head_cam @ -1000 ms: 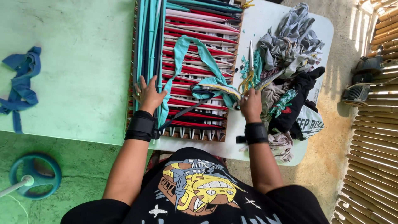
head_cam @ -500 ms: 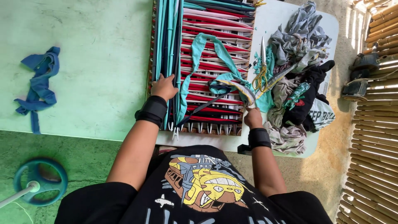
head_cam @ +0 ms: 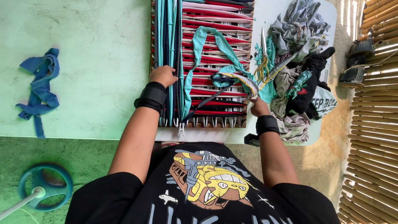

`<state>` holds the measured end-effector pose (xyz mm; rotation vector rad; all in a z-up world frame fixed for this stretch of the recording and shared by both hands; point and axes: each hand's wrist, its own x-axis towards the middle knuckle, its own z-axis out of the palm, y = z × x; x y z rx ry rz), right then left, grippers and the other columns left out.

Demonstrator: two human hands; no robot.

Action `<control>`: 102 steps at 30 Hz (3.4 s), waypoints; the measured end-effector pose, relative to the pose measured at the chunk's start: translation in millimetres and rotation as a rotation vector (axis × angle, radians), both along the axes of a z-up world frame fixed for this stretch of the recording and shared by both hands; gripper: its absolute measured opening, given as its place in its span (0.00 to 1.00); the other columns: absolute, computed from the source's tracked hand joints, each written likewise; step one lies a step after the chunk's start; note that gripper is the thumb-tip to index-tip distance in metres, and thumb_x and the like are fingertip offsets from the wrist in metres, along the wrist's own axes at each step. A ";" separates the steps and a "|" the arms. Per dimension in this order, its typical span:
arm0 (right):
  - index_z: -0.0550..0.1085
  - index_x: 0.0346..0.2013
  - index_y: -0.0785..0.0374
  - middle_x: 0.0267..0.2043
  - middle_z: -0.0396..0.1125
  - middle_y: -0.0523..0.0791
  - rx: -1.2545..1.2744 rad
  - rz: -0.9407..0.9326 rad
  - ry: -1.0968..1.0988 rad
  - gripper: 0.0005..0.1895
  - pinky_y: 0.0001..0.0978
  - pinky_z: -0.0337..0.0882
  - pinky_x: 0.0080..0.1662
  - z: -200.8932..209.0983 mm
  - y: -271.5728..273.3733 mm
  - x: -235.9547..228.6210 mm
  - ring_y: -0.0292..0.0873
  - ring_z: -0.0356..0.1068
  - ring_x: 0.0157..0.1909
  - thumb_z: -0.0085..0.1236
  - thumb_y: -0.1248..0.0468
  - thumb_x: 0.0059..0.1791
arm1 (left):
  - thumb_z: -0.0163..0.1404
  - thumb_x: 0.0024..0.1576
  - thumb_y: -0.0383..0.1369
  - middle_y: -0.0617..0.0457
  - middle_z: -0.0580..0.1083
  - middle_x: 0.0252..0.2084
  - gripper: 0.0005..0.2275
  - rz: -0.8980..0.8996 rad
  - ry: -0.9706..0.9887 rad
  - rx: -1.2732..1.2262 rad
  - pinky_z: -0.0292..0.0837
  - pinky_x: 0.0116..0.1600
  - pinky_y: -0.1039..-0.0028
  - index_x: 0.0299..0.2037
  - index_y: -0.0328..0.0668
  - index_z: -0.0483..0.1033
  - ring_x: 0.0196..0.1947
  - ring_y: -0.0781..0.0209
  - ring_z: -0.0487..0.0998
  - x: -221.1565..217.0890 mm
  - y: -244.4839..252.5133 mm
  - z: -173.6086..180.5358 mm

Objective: Manually weaving fabric strips onto a spiked frame to create a rug.

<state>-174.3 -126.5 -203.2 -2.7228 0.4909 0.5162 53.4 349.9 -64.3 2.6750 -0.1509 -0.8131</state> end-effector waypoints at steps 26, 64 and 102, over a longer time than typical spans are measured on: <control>0.81 0.52 0.50 0.47 0.74 0.58 0.057 -0.064 0.130 0.26 0.44 0.72 0.57 40.2 35.8 -17.8 0.60 0.73 0.51 0.51 0.71 0.42 | 0.64 0.50 0.43 0.50 0.80 0.47 0.19 -0.078 -0.162 -0.057 0.75 0.53 0.57 0.53 0.59 0.82 0.48 0.47 0.80 -22.0 23.9 -14.3; 0.78 0.32 0.68 0.32 0.76 0.54 0.166 -0.189 -0.195 0.17 0.45 0.73 0.38 119.8 135.9 95.6 0.54 0.75 0.33 0.69 0.54 0.44 | 0.52 0.57 0.24 0.58 0.78 0.37 0.07 -0.164 -0.145 -1.271 0.77 0.47 0.71 0.43 0.36 0.80 0.39 0.66 0.79 202.1 -70.9 109.6; 0.76 0.45 0.63 0.34 0.67 0.40 1.088 -0.164 -0.311 0.14 0.26 0.63 0.33 192.7 174.4 437.0 0.33 0.60 0.30 0.50 0.56 0.59 | 0.58 0.47 0.38 0.50 0.78 0.33 0.16 -0.298 0.361 -0.500 0.74 0.36 0.69 0.42 0.38 0.76 0.31 0.59 0.76 334.3 -126.9 49.0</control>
